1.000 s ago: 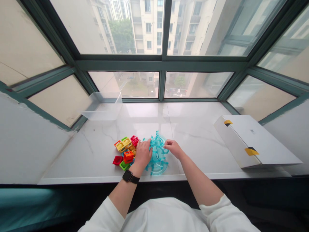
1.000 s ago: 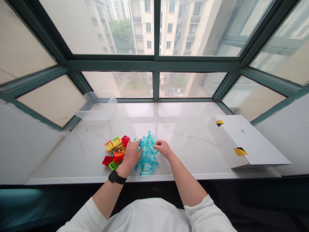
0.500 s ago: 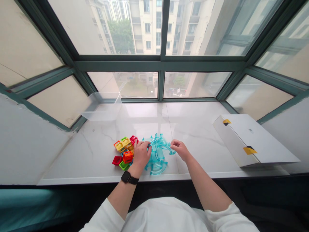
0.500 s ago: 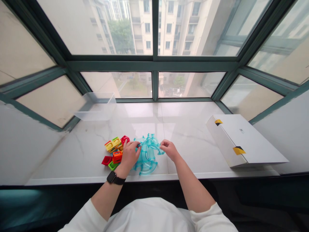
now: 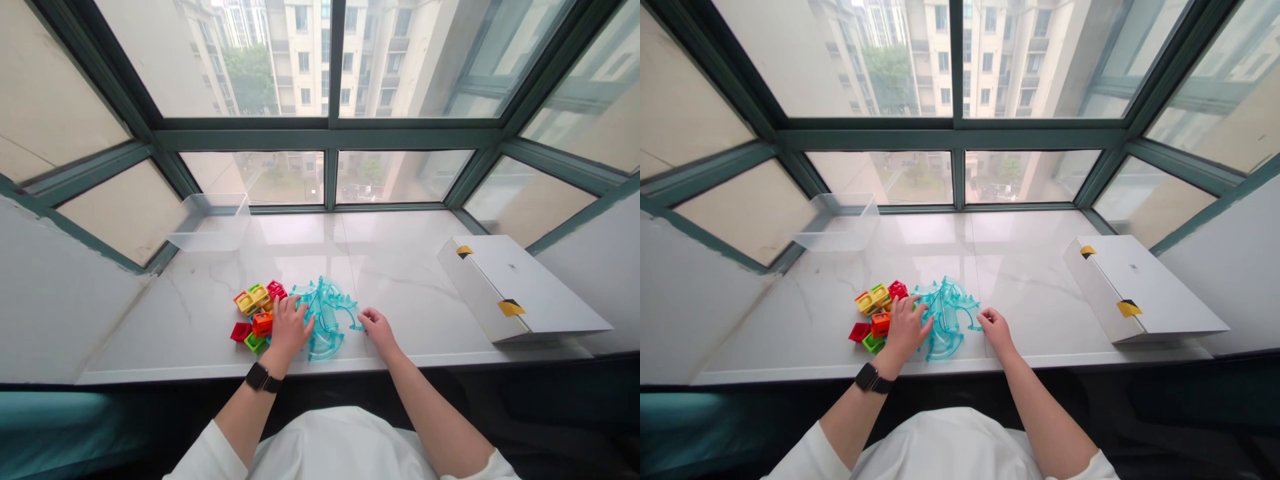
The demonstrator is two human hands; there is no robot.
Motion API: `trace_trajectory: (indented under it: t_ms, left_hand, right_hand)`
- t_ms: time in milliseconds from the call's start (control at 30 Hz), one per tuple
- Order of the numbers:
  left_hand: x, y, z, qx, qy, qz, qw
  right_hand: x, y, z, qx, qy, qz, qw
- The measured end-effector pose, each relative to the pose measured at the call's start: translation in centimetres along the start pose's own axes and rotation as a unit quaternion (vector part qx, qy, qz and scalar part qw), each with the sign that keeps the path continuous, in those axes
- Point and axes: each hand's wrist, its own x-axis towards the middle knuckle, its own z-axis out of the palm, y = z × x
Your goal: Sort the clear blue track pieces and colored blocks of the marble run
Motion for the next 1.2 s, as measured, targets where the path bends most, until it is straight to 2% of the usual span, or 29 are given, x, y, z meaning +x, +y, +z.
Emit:
trace_trajectory:
  t_ms: [133, 233, 467, 633, 800, 967, 1200]
  left_hand:
    - [-0.3, 0.5, -0.8, -0.033, 0.018, 0.015, 0.999]
    - [-0.8, 1.8, -2.0, -0.097, 0.025, 0.031, 0.994]
    - [-1.0, 6.2, -3.9, -0.251, -0.058, 0.002, 0.966]
    - [0.2, 7.0, -4.6, -0.334, -0.089, -0.045, 0.937]
    - [0.6, 7.1, -5.4, -0.384, -0.127, -0.06, 0.913]
    - [0.3, 7.1, -4.8, -0.337, -0.117, -0.015, 0.934]
    - [0.1, 7.2, -4.0, -0.308, -0.112, 0.003, 0.945]
  right_hand:
    - [-0.6, 0.1, 0.9, 0.029, -0.003, -0.007, 1.0]
    - [-1.1, -0.8, 1.6, 0.06, -0.006, -0.018, 0.998]
    - [-3.3, -4.9, 3.7, 0.104, -0.013, -0.077, 0.991]
    - [-4.6, -6.8, 4.3, 0.117, -0.056, -0.101, 0.986]
    - [-5.0, -7.6, 3.8, 0.049, -0.074, -0.143, 0.986]
    - [-5.0, -9.0, 3.3, -0.092, -0.051, -0.192, 0.976]
    - [-4.2, -9.9, 2.6, -0.189, -0.013, -0.242, 0.952]
